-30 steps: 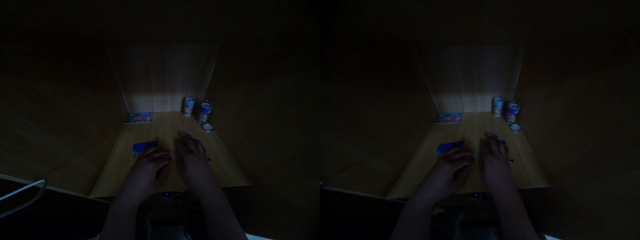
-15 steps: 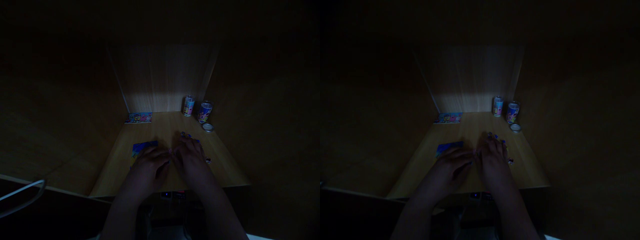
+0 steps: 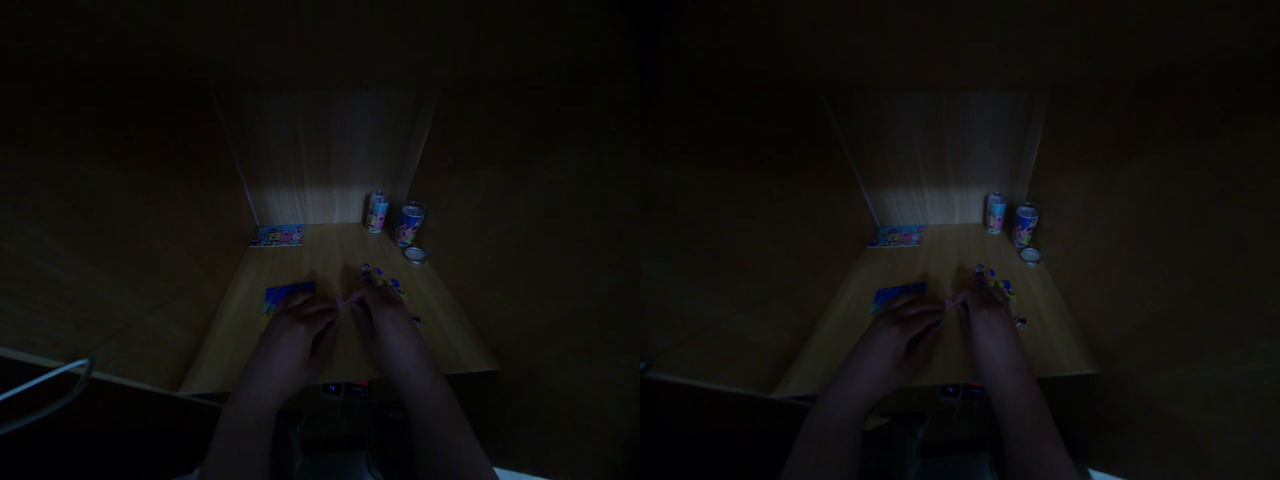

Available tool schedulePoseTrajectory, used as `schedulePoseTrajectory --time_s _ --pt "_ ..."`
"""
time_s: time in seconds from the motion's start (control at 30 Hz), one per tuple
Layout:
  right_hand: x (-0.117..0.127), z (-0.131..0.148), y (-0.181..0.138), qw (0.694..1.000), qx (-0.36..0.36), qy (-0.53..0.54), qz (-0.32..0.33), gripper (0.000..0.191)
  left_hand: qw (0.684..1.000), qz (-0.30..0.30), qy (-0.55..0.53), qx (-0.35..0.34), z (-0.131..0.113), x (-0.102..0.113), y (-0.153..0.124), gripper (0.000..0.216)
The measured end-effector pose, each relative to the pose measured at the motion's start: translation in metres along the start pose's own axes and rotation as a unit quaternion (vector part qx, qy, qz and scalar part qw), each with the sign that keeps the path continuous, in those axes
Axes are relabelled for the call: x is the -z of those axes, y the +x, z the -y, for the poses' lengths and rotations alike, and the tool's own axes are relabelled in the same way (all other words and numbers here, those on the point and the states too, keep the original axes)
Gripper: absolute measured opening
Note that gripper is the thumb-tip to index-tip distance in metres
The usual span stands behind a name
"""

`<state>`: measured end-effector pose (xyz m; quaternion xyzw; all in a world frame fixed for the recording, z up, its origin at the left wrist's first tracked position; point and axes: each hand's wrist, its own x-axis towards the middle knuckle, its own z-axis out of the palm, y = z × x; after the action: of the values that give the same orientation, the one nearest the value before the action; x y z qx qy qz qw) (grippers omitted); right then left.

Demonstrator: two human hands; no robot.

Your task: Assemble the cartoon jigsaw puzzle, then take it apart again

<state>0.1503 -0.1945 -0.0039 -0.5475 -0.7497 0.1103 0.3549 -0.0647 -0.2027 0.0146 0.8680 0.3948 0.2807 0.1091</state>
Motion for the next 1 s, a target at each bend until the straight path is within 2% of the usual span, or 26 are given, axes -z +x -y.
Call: schedulePoseTrajectory --time_s 0.1,0.27,0.47,0.8,1.0 --pt "-0.002 -0.004 -0.001 1.000 -0.010 -0.007 -0.002 0.018 1.000 -0.001 0.003 -0.004 0.000 0.000 0.000 0.032" --pt "-0.003 -0.003 -0.005 0.993 -0.005 -0.108 -0.038 0.026 1.000 0.000 0.009 -0.002 -0.002 0.001 0.001 0.027" --pt "-0.002 0.011 -0.008 0.989 0.035 -0.144 -0.010 0.017 1.000 0.024 -0.008 -0.003 -0.007 0.005 0.002 0.019" --pt "0.003 0.005 -0.005 0.999 0.042 -0.029 0.012 0.002 0.999 0.024 -0.023 -0.012 -0.007 0.005 0.001 0.019" --pt "0.004 0.006 -0.001 0.998 0.044 0.013 0.048 0.015 0.999 0.027 -0.026 -0.004 -0.009 0.006 0.001 0.018"
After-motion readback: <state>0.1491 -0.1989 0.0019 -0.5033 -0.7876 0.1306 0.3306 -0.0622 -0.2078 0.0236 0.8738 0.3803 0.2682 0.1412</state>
